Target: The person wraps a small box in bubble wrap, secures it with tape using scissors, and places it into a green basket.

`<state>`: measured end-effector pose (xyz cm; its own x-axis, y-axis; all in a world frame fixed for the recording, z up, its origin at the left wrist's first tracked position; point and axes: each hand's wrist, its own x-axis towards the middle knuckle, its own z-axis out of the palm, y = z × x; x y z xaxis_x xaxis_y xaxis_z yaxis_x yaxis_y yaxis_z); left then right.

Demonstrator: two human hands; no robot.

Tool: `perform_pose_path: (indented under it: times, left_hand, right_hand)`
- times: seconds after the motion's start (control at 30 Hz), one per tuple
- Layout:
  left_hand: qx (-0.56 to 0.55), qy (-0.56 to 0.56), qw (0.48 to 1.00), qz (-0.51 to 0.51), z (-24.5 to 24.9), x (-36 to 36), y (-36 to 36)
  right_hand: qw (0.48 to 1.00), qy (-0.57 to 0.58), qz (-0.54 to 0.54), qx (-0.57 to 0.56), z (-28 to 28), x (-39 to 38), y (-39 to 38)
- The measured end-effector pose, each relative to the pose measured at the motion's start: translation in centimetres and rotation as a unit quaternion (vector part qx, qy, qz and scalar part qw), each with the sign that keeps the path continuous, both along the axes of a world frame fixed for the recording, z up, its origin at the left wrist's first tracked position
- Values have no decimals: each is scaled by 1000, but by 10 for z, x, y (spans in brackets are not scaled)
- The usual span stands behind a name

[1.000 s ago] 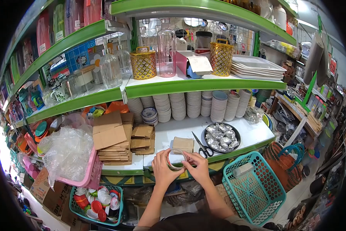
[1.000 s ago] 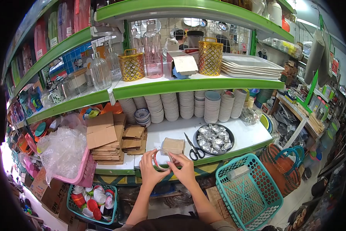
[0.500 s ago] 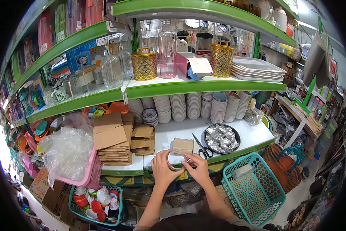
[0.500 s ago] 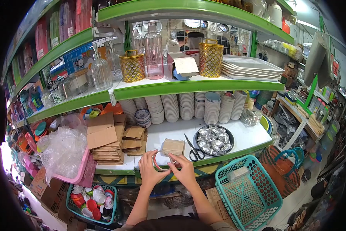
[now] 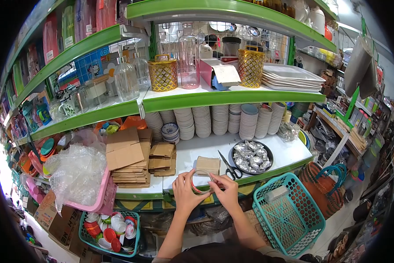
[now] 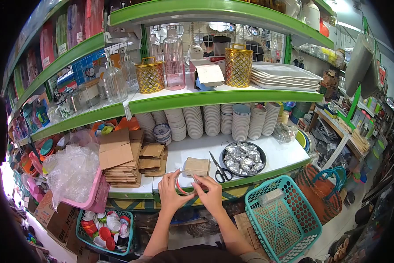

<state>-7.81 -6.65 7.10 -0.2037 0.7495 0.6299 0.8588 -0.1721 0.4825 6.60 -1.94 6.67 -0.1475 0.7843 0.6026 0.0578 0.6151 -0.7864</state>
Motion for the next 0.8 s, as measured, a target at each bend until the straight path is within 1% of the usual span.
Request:
perform_pose_path:
  times: [0.1,0.17,0.2,0.27,0.4,0.47,0.6,0.67,0.8]
  left_hand:
    - [30,-1,999,19,-4,0,3]
    - [37,9,999,11,-3,0,3]
    - [37,9,999,11,-3,1,2]
    - [4,-4,1000,10,0,0,0]
    - [7,-1,1000,17,-1,0,0]
    - [11,6,1000,-6,2,1,-1]
    - [6,15,1000,3,1,1,-2]
    - [30,-3,1000,-5,-4,-1,1]
    - [17,-21,1000,-3,-1,1,-4]
  right_hand:
    - [1000,-17,23,-4,10,2,-4]
    - [999,-27,25,-37,11,1,-5]
    - [999,-28,25,-37,8,0,-5]
    - [999,5,12,-29,1,-2,-2]
    - [999,2,22,-24,8,0,-5]
    - [1000,-12,14,-25,6,1,-4]
    - [1000,2,-11,-4,8,1,-5]
    - [999,-9,43,-16,13,3,-6]
    - [998,-26,32,-37,7,4,-4]
